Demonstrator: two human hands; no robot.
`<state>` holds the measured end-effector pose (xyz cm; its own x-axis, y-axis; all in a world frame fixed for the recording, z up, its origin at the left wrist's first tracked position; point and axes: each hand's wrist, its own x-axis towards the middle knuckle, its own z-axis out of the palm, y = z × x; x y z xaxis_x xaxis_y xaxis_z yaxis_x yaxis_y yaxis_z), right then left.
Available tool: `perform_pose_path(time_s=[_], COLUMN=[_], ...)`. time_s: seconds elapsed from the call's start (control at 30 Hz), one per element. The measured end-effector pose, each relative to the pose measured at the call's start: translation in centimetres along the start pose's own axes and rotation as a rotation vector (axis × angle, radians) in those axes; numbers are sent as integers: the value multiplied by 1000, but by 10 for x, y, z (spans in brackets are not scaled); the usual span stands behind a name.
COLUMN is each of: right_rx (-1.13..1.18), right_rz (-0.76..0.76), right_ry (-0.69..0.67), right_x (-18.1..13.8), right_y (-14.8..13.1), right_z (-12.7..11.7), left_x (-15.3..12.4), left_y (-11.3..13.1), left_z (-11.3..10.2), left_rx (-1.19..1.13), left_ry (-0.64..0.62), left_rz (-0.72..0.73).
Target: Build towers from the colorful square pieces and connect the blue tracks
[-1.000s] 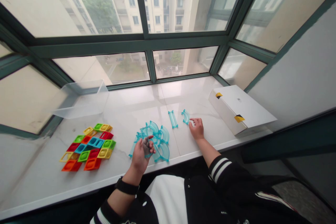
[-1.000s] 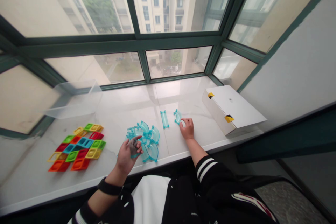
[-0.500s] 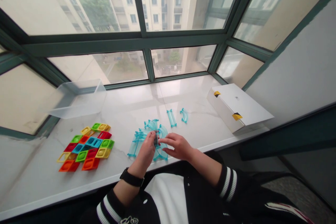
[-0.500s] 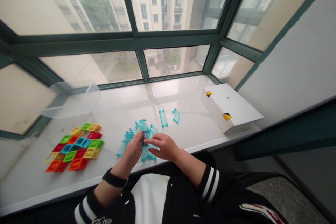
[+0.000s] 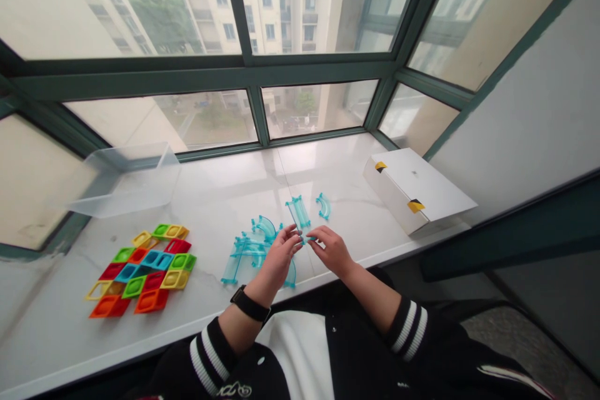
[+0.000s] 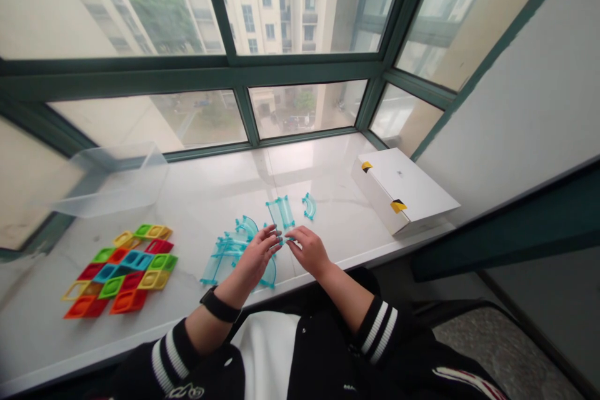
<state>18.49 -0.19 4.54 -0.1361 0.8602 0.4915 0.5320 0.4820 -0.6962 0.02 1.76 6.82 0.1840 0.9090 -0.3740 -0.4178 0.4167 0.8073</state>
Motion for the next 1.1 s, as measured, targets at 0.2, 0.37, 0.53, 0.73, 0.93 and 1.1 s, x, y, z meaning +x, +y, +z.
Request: perform_pose_path(time_s=[0.2, 0.37, 0.53, 0.73, 0.93, 1.1], right_rx=[-4, -41, -102, -156, -190, -217], right_rz=[155, 223, 270, 293, 301, 312], right_ry=[91, 92, 47, -23, -70, -98], right_x=[3, 14, 28, 44, 53, 53], right_y=[24, 43, 63, 78, 87, 93], right_z=[-5, 5, 16, 29, 38, 41], left_x=[4, 16, 34, 45, 51, 59], left_y=[-13, -25, -31, -32, -32, -35], left_z=[-5, -9, -10, -10, -10, -9], left_rx=[89, 106, 172, 182, 221, 259], left_ry=[-105, -137, -141, -136, -130, -86], left_rz=[-41, -28, -27, -31, -21, -54])
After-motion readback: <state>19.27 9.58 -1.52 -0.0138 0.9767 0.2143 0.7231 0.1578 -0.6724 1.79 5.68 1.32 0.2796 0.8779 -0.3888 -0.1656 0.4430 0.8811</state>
